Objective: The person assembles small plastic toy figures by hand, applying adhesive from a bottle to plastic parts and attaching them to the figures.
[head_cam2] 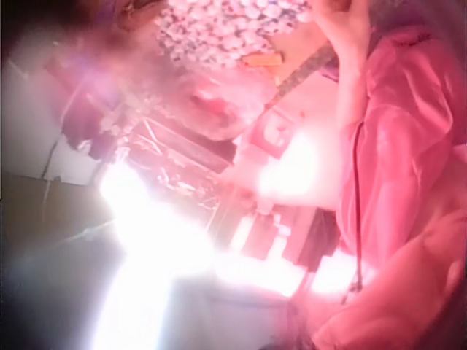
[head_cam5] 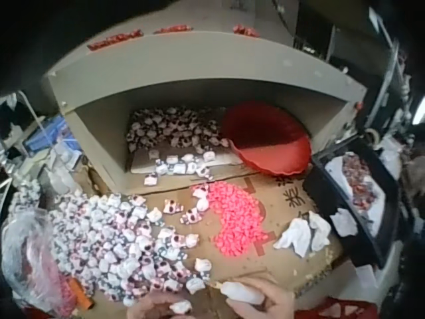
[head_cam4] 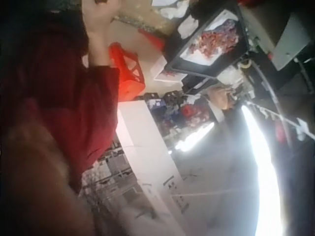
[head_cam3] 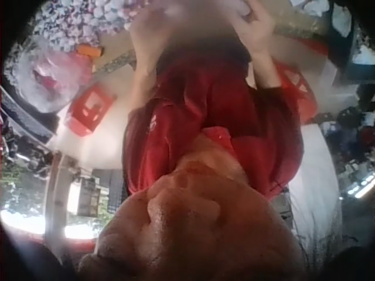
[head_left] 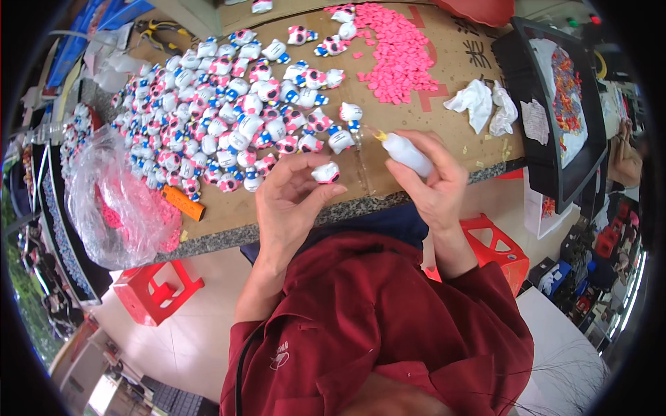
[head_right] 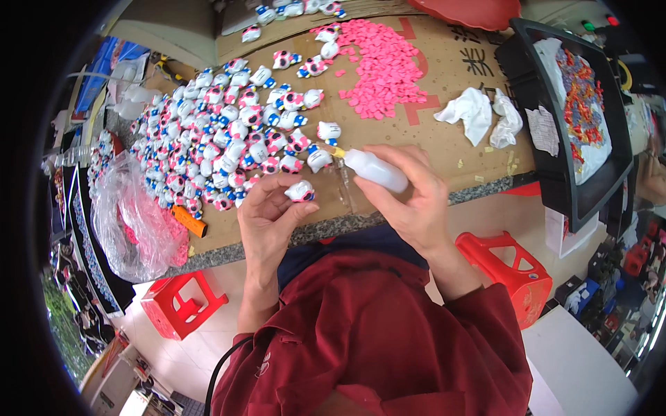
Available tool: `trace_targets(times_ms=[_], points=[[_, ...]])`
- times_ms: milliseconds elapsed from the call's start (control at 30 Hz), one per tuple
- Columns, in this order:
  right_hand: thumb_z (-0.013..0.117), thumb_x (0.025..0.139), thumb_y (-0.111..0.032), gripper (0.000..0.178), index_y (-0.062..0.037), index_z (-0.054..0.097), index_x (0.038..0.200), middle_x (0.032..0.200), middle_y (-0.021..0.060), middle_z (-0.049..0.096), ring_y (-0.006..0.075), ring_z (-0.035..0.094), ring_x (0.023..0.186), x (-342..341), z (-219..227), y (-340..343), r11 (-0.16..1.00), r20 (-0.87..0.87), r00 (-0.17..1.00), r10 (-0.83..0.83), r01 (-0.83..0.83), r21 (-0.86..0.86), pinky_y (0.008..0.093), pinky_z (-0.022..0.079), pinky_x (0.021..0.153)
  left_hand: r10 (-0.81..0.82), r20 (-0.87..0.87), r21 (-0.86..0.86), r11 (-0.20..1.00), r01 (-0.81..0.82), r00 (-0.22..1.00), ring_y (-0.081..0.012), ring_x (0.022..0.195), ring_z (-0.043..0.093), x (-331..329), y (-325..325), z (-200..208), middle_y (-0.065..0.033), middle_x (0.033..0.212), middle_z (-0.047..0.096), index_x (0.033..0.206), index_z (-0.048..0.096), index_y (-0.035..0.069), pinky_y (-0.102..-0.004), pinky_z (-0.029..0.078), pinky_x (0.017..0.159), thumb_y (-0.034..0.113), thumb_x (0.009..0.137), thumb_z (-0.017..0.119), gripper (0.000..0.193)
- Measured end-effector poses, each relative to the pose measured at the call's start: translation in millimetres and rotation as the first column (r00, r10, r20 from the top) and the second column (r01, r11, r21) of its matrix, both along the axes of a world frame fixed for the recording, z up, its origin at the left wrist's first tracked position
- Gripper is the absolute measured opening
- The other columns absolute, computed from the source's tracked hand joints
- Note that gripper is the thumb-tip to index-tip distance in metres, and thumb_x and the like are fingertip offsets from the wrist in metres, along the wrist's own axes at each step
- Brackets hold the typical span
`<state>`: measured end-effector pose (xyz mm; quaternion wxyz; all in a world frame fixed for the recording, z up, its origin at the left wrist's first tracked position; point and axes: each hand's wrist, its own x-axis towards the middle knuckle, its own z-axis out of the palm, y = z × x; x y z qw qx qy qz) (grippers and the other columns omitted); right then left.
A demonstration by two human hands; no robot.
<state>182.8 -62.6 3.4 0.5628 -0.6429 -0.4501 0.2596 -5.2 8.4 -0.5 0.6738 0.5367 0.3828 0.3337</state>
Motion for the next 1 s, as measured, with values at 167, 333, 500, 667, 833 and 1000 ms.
trace_targets(times_ms=[167,333,500,667,833,1000], points=[[0.073,0.073,-0.004,0.029,-0.002,0.065,0.101,0.096,0.0102,0.065,0.0232,0.06,0.09,-1.8,-13.2,19.8,1.0,0.229,0.973,-0.029,0.025,0.019,0.0323,0.046,0.079,-0.021,0.058,-0.082,0.996,0.026,0.998,-0.0131,0.085,0.062,1.6,-4.6,2.1,-0.0102,0.095,0.064,0.114,0.054,-0.005,-0.0258,0.054,0.075,-0.011,0.079,0.065,0.037],[0.072,0.075,-0.006,0.026,-0.0022,0.065,0.099,0.091,0.0105,0.065,0.0228,0.061,0.083,5.2,5.0,16.3,1.0,0.082,0.996,-0.022,0.022,0.006,0.032,0.047,0.076,-0.008,0.067,-0.154,0.988,0.019,0.998,-0.0107,0.087,0.062,0.1,-6.2,-3.6,-0.0078,0.098,0.064,0.115,0.055,-0.003,-0.0221,0.051,0.075,-0.007,0.082,0.064,0.034],[0.07,0.076,-0.008,0.012,-0.0034,0.066,0.087,0.081,0.0084,0.063,0.0254,0.057,0.074,46.6,-14.8,38.4,0.982,0.556,0.811,-0.184,0.176,0.069,0.0357,0.045,0.067,-0.022,0.094,-0.154,0.987,0.037,0.995,-0.0113,0.09,0.062,6.3,-6.6,-0.2,-0.0079,0.099,0.064,0.115,0.056,-0.003,-0.0223,0.051,0.076,-0.007,0.082,0.064,0.034],[0.07,0.075,-0.009,0.01,-0.0043,0.066,0.083,0.078,0.0081,0.062,0.0262,0.057,0.074,45.5,-8.3,38.2,0.991,0.532,0.845,-0.046,0.107,-0.084,0.036,0.045,0.066,-0.037,0.045,-0.169,0.985,0.044,0.998,-0.013,0.087,0.062,7.9,-8.1,0.3,-0.0097,0.097,0.064,0.118,0.053,-0.004,-0.0253,0.052,0.078,-0.005,0.083,0.064,0.036],[0.069,0.074,-0.005,0.01,-0.0031,0.066,0.083,0.078,0.0078,0.063,0.0248,0.058,0.072,39.0,3.9,19.4,0.99,0.468,0.883,0.048,0.02,-0.139,0.0344,0.046,0.065,-0.044,0.121,-0.137,0.989,0.06,0.992,-0.0135,0.089,0.064,12.3,-10.8,0.0,-0.0098,0.098,0.065,0.113,0.053,-0.003,-0.0248,0.052,0.077,-0.008,0.081,0.065,0.034],[0.067,0.076,0.0,0.013,-0.0011,0.066,0.089,0.083,0.0101,0.066,0.0239,0.061,0.073,10.3,19.1,-5.7,0.973,0.077,0.987,0.141,-0.124,-0.194,0.0309,0.049,0.063,-0.016,0.039,-0.071,0.997,0.018,0.999,-0.011,0.083,0.064,20.5,-17.3,1.7,-0.0073,0.094,0.066,0.107,0.055,0.0,-0.0227,0.052,0.072,-0.005,0.079,0.069,0.032]])
